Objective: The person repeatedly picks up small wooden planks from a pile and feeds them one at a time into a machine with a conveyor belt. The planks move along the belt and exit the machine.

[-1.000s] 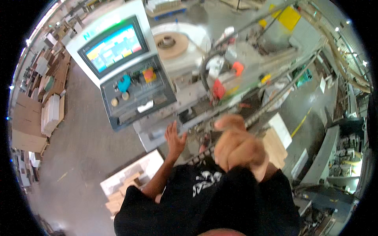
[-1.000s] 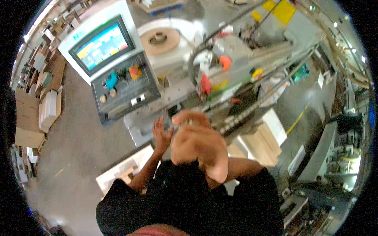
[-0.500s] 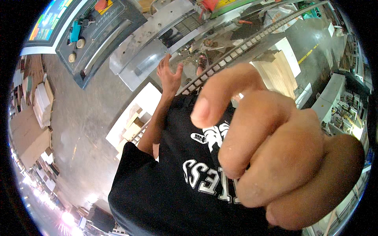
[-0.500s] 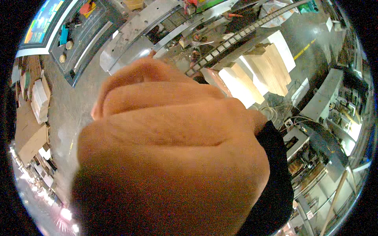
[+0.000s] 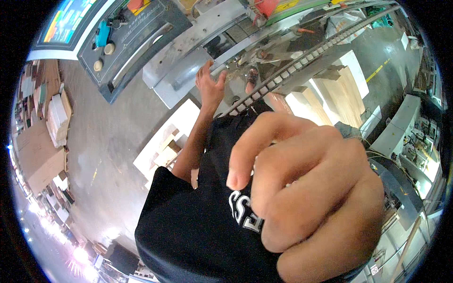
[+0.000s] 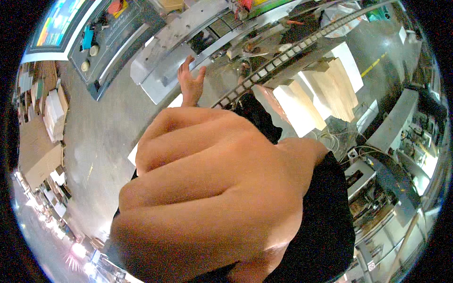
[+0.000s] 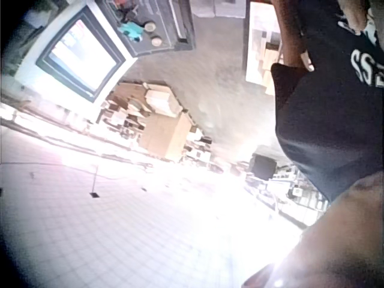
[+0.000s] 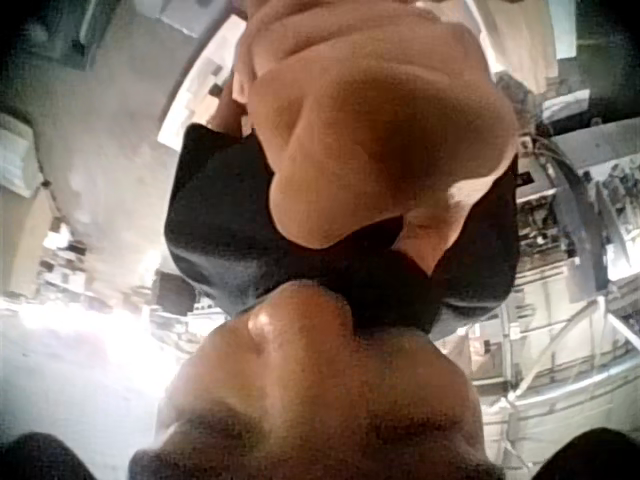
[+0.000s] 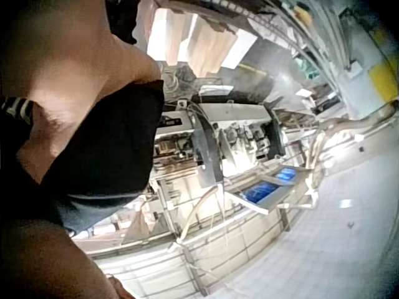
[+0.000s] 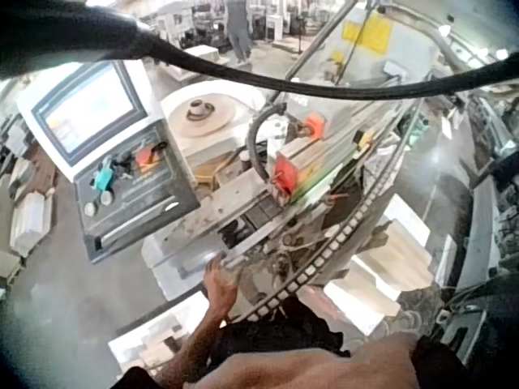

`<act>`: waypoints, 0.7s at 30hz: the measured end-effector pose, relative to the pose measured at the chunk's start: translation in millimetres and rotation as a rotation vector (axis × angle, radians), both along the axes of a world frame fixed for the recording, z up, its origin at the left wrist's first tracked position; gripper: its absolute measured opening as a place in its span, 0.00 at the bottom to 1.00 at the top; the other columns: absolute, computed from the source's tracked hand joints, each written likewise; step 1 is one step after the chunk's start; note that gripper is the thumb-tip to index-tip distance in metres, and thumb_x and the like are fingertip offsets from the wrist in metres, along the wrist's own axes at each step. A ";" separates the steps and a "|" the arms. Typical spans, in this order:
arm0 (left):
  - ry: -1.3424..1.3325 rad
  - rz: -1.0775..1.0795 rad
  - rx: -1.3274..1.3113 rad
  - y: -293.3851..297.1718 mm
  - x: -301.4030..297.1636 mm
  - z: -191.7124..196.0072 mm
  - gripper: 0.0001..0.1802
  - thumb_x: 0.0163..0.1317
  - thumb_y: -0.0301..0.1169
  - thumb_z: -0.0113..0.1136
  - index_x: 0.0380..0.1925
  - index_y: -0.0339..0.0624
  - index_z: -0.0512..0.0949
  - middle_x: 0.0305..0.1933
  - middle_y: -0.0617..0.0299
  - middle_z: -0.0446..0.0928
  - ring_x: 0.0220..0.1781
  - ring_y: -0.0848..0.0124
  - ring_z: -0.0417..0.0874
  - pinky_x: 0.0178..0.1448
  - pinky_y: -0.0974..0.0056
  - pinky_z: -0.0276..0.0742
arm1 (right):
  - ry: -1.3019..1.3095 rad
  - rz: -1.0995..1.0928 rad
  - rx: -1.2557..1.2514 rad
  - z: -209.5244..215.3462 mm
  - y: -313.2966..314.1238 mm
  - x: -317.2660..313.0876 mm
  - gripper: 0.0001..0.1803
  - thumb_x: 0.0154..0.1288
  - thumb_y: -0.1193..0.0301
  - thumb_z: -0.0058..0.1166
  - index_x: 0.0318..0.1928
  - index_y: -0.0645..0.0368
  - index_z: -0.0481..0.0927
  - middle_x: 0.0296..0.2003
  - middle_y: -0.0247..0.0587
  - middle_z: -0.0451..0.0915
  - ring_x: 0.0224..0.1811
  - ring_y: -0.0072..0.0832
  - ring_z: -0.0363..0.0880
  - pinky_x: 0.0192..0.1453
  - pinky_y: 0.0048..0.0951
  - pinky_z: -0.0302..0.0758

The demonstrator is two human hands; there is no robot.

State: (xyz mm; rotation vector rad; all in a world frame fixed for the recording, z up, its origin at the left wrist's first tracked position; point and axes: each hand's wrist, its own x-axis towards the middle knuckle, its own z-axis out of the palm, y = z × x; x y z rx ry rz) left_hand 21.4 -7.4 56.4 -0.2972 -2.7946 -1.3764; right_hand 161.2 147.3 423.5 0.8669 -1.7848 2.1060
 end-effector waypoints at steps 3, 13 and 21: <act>-0.003 0.033 0.011 -7.8 7.9 -4.0 0.36 0.66 0.43 0.74 0.71 0.42 0.74 0.67 0.50 0.79 0.73 0.48 0.72 0.79 0.43 0.60 | 0.009 0.039 -0.032 7.8 -7.7 -8.1 0.21 0.46 0.49 0.69 0.33 0.46 0.76 0.24 0.26 0.77 0.27 0.35 0.81 0.42 0.44 0.67; 0.050 0.038 0.003 -26.4 -5.0 -68.1 0.35 0.64 0.44 0.77 0.67 0.39 0.78 0.65 0.49 0.82 0.70 0.48 0.78 0.77 0.47 0.66 | 0.011 0.035 -0.141 2.5 -10.1 -53.6 0.29 0.35 0.46 0.74 0.34 0.46 0.77 0.23 0.25 0.77 0.26 0.37 0.81 0.31 0.41 0.69; 0.016 -0.009 0.069 -13.8 -9.0 -38.8 0.40 0.71 0.46 0.71 0.75 0.35 0.71 0.69 0.47 0.79 0.73 0.47 0.74 0.78 0.46 0.62 | 0.082 -0.055 -0.011 -7.5 8.5 -53.9 0.30 0.34 0.42 0.74 0.33 0.44 0.76 0.26 0.18 0.75 0.30 0.33 0.80 0.37 0.37 0.69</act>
